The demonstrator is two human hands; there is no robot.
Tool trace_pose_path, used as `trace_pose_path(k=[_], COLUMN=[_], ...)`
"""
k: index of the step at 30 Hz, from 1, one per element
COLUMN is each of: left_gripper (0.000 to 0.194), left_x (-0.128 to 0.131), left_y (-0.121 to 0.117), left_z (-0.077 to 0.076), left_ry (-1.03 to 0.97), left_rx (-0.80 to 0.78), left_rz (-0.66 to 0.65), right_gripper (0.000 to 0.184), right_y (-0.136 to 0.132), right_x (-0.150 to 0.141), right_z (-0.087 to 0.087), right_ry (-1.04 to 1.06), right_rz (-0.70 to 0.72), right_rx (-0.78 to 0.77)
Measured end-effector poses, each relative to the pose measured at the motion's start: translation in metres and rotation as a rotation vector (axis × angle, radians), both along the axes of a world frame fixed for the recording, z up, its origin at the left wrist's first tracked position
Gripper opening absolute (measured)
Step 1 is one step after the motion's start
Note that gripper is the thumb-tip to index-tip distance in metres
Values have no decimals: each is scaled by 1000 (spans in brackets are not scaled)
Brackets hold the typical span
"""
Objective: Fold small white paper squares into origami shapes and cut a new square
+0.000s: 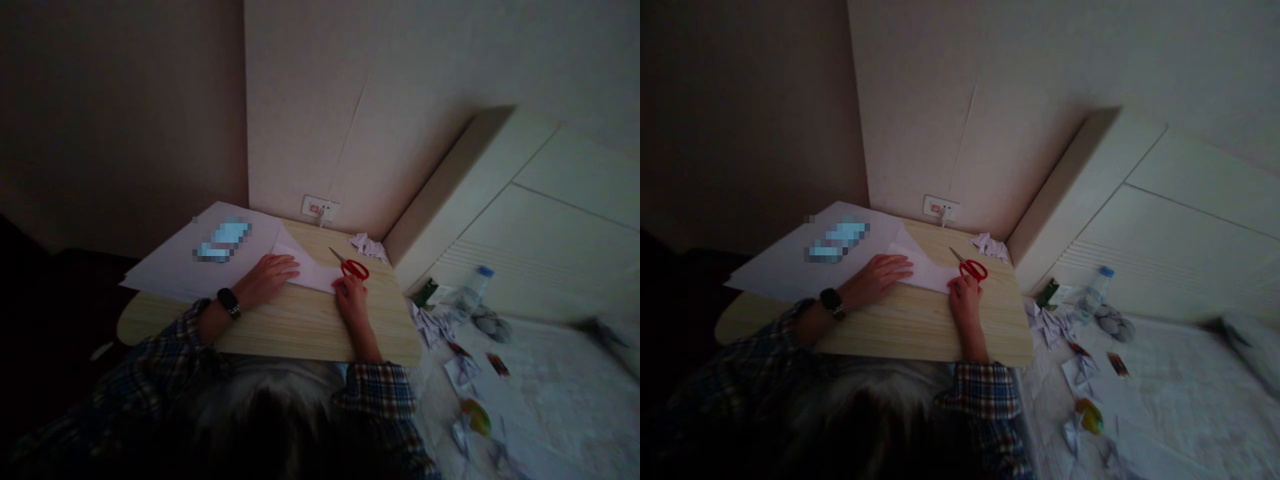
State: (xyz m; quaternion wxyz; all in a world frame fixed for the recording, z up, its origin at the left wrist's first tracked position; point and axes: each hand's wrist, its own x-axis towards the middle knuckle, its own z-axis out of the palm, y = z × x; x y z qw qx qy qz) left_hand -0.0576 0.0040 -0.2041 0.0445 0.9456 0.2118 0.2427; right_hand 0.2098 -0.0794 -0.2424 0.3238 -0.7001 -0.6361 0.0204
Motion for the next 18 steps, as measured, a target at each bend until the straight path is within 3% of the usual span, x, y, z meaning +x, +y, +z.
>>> trace_pose_path(k=[7, 12, 18], left_gripper=[35, 44, 41], left_x=[31, 34, 29], left_y=[-19, -20, -18], left_z=[-6, -12, -16], left_ry=[89, 125, 123], left_rx=[23, 1, -41], left_rz=[-259, -273, -237], right_gripper=[28, 28, 28], right_y=[-1, 0, -1], right_x=[0, 0, -1], right_z=[0, 0, 2], right_ry=[-41, -53, -59], right_rz=[-3, -8, -9], right_rx=[-14, -19, -20])
